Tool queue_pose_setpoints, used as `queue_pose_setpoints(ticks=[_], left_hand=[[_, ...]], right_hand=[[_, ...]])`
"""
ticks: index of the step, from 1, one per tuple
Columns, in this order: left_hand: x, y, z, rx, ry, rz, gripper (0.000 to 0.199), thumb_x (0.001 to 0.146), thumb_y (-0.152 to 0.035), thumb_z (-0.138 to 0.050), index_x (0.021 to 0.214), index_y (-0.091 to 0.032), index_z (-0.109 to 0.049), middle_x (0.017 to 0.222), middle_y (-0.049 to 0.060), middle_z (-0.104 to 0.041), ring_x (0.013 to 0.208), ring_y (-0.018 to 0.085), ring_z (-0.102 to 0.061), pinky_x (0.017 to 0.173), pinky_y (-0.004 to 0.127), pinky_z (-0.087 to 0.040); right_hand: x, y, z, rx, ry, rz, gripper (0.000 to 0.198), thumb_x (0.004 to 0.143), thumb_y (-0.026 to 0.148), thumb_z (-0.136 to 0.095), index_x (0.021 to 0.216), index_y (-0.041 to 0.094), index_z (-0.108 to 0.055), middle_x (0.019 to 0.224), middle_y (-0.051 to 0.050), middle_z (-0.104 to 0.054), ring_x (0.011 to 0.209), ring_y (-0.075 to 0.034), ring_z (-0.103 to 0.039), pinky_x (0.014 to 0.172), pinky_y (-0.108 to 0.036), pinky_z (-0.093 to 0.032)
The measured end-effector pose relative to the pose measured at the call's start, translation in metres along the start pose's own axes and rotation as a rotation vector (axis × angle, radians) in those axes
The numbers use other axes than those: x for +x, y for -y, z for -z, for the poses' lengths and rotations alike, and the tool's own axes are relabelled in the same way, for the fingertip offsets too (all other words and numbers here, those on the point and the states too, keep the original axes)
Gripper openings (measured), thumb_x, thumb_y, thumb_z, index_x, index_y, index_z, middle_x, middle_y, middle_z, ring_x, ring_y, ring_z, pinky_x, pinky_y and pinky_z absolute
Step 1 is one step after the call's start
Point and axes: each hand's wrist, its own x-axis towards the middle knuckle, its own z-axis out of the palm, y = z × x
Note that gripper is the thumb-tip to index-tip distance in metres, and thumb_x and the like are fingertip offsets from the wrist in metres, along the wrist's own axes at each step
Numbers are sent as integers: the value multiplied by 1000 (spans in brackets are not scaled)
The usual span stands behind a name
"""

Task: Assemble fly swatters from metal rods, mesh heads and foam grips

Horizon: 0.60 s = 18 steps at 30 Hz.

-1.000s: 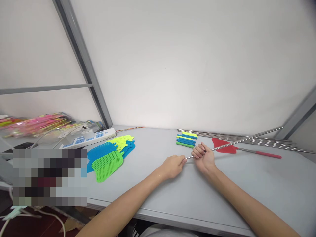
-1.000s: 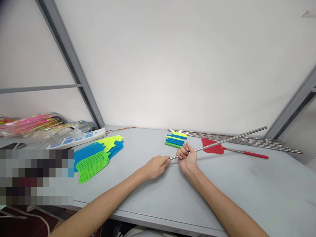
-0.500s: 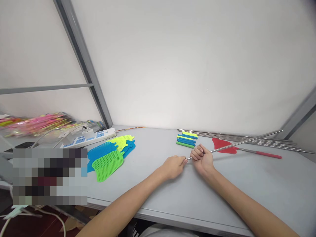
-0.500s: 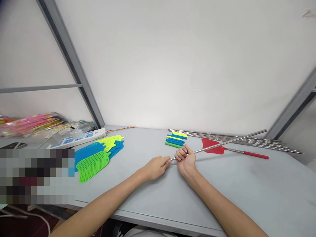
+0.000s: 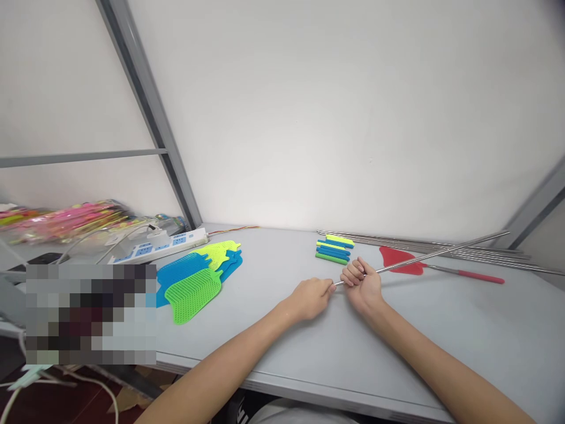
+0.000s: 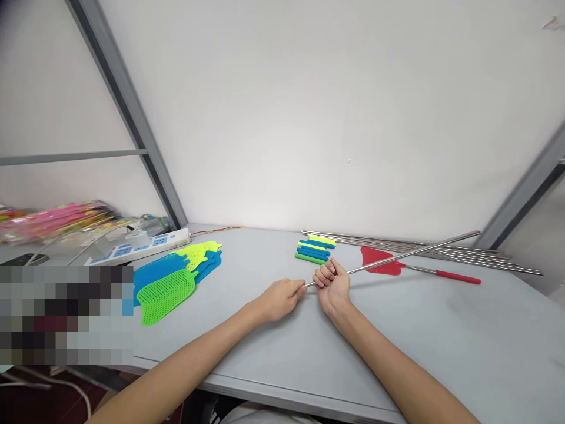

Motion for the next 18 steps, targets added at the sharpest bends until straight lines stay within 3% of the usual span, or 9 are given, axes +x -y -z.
queue_pose_setpoints(ticks=[9,18], left_hand=[[2,-7,-5,-173,-46,-73,46,83,-40,-4,77,-19,-44,67,1,-51,57,12,-45,52,23,-32],[0,-8,3,-161,-13,-22,43,83,-42,-8,74,-19,-44,65,1,-49,57,12,-44,55,23,-34]], right_hand=[[0,20,-16,-39,-45,-43,26,73,23,-42,52,17,-26,41,8,-16,33,-5,-18,30,-18,-19],[10,20,-3,-14,-160,-114,26,73,17,-35,51,18,-22,38,7,-16,30,-5,-18,30,-18,-19]])
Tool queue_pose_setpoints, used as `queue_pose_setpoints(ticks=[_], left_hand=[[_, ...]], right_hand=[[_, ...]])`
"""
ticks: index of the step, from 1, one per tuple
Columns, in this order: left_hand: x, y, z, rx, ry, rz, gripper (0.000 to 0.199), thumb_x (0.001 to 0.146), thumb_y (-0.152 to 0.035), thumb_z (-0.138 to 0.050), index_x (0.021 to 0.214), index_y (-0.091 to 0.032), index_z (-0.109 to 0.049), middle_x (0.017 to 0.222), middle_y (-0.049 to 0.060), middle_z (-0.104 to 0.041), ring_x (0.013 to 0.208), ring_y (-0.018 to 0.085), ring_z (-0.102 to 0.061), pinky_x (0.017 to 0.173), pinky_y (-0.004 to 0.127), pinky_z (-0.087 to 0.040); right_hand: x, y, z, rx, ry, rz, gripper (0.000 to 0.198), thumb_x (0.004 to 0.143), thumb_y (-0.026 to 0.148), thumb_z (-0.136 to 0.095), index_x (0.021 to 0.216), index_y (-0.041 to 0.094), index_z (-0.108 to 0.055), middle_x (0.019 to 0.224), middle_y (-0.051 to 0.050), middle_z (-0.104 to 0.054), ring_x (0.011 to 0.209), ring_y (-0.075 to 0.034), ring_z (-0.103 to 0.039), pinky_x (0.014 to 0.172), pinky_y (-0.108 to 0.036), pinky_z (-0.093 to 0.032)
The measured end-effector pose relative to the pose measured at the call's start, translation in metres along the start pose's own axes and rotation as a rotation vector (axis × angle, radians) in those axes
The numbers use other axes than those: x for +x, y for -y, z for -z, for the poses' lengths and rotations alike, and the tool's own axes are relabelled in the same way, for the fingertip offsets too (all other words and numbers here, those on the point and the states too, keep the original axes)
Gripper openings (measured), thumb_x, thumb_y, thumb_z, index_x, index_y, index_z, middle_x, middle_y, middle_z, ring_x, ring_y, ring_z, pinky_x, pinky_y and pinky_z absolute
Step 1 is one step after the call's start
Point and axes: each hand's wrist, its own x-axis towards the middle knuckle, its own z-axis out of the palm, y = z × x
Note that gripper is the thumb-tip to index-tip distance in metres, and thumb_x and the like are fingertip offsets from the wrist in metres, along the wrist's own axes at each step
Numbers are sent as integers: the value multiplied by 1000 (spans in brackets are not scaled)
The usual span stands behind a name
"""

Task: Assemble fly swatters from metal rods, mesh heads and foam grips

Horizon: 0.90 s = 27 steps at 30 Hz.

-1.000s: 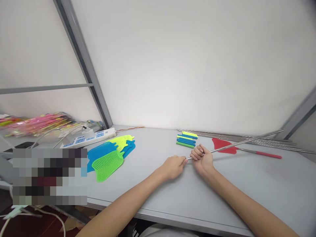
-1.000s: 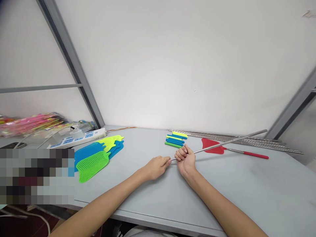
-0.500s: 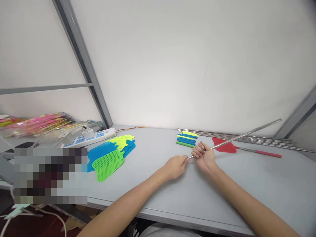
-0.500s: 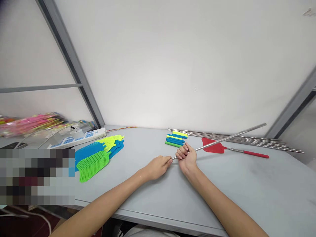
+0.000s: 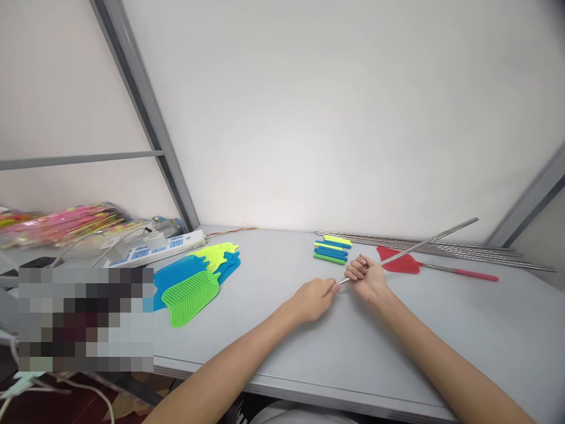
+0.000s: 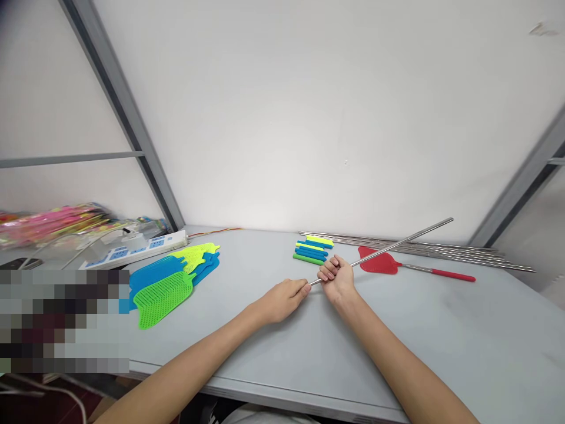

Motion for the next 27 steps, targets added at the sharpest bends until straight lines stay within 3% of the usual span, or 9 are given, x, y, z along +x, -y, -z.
queue_pose_setpoints(ticks=[9,27], left_hand=[[-5,-7,10,-31,60,18,42,82,-43,-9,78,-19,-43,68,1,-48,63,13,-46,58,24,-35],[-3,2,16,2,-48,-30,39,82,-43,-17,77,-18,-46,73,3,-53,66,14,-47,56,23,-33]], right_hand=[[1,3,0,38,-26,-18,25,71,16,-35,50,18,-22,37,7,-18,30,-5,-18,30,-18,-18],[14,12,8,62,-106,-15,24,65,9,-30,48,17,-16,35,6,-19,28,-5,-18,30,-18,-17]])
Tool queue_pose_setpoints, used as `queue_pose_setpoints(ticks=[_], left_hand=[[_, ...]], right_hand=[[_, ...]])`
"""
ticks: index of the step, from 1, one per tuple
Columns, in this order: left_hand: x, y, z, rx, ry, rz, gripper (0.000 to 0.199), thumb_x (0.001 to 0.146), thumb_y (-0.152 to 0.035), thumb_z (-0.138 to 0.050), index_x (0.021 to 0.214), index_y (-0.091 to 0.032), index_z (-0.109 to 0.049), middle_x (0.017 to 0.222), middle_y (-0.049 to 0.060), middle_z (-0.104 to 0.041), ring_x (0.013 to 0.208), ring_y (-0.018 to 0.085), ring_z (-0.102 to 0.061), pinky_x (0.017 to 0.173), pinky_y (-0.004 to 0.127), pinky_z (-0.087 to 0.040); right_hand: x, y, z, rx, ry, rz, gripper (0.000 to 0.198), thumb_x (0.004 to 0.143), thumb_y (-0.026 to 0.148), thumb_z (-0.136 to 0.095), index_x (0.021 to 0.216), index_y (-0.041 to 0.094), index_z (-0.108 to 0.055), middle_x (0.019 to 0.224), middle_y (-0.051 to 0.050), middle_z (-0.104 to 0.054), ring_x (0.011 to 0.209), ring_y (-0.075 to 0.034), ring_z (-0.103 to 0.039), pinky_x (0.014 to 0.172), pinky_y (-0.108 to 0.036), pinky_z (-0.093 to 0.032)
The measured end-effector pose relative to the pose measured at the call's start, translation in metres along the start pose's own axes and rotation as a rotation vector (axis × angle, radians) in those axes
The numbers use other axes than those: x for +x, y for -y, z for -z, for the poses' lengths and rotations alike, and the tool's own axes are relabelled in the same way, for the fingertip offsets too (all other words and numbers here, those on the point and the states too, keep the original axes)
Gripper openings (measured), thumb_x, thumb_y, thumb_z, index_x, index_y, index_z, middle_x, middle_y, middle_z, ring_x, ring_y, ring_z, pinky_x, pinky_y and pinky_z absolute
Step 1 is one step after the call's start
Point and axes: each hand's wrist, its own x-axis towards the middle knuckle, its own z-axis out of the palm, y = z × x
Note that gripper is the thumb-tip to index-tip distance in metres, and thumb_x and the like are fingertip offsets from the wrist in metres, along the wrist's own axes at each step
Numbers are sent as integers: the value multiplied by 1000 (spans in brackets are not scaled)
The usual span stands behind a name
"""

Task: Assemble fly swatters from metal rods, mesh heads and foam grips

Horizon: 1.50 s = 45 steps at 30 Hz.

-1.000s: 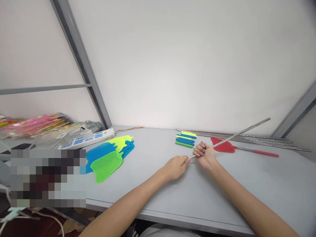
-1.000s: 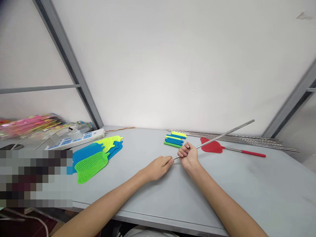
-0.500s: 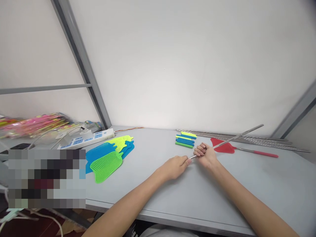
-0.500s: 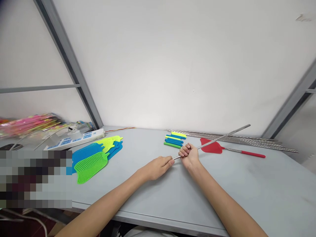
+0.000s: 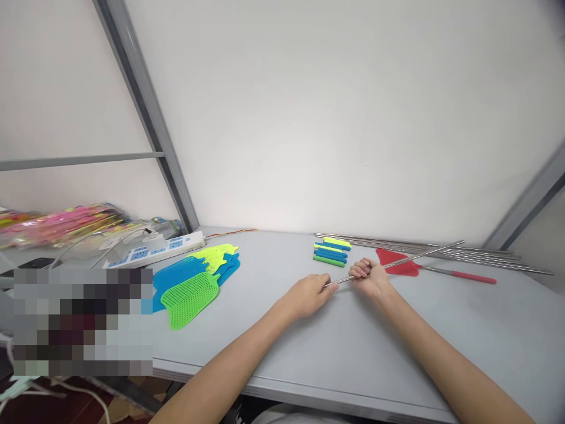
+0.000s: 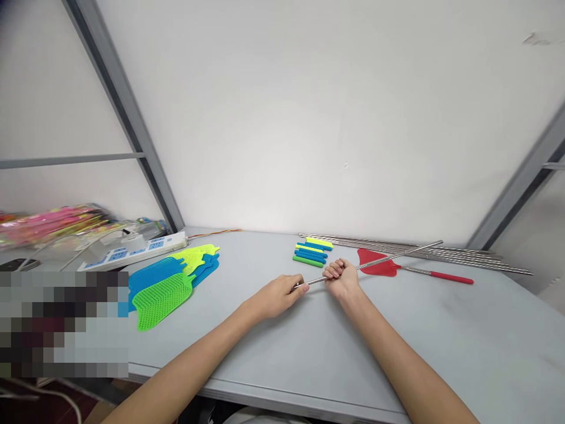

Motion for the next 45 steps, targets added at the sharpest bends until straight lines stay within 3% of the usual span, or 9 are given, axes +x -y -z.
queue_pose_setpoints(ticks=[23,33,45], left_hand=[[2,6,-1,-4,-90,-52,30,83,-34,-18,72,-19,-40,67,0,-49,62,12,-44,54,21,-32],[2,7,1,-23,-86,12,40,81,-45,-17,70,-18,-44,67,1,-50,62,12,-44,55,22,-32],[4,10,3,26,-122,10,41,82,-42,-15,65,-18,-43,60,-1,-47,56,11,-40,49,21,-27]], right_hand=[[13,12,8,56,-115,38,19,61,5,-28,50,17,-17,34,6,-19,26,-5,-18,29,-17,-17],[16,12,10,99,-143,41,18,59,5,-29,50,17,-18,34,7,-19,27,-5,-19,29,-16,-17],[16,11,10,129,-165,24,19,57,4,-27,50,17,-16,34,6,-19,27,-5,-19,29,-16,-18]])
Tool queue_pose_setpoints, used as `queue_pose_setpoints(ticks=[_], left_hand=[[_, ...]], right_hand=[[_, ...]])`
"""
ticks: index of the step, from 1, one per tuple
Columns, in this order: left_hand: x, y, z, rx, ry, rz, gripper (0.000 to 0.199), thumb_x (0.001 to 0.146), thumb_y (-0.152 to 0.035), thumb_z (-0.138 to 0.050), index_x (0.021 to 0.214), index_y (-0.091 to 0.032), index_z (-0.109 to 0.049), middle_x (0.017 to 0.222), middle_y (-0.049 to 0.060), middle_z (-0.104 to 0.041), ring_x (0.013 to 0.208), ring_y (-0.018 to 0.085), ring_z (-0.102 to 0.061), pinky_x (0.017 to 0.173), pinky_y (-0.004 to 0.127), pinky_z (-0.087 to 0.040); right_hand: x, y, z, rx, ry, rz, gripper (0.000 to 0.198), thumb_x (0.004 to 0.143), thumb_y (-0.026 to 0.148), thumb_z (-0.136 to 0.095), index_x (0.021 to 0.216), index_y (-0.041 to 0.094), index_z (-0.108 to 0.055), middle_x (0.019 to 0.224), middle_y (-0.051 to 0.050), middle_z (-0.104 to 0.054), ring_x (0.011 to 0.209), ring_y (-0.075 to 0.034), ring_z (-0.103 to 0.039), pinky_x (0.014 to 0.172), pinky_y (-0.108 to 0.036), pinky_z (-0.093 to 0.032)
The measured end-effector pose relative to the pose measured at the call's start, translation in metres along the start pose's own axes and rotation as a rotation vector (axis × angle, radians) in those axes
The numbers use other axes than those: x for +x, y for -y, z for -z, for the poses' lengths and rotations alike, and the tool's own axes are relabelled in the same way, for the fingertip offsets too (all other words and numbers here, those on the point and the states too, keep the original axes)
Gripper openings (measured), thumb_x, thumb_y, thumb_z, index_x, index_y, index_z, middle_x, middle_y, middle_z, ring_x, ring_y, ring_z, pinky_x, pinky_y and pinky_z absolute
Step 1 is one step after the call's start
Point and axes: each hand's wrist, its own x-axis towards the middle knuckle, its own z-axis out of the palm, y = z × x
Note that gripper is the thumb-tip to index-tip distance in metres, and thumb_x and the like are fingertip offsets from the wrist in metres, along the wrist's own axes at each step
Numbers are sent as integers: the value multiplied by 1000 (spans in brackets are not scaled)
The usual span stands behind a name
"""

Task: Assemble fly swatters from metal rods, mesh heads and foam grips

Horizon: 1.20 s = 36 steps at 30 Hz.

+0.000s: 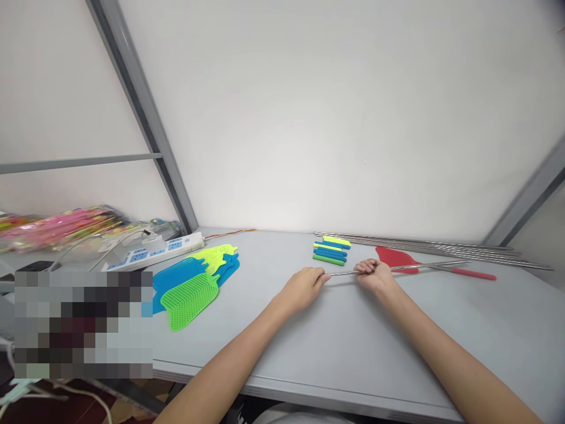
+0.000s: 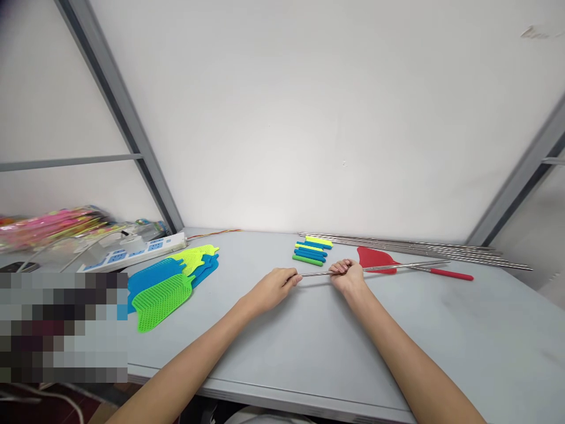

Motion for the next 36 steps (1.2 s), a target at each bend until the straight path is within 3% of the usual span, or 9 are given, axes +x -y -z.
queue_pose_setpoints(ticks=[15,36], left_hand=[[-3,5,-12,222,141,67,43,84,-37,-12,75,-19,-50,70,4,-54,64,15,-50,54,25,-32],[-5,2,-17,264,110,26,46,84,-38,-9,75,-18,-49,69,5,-55,62,16,-51,52,25,-31]], right_hand=[[-15,-21,5,32,-18,119,21,66,10,-27,52,18,-14,34,8,-17,27,-5,-15,28,-18,-15],[-18,-24,6,-22,-6,236,23,71,14,-27,52,18,-14,36,8,-15,28,-5,-15,28,-18,-14]])
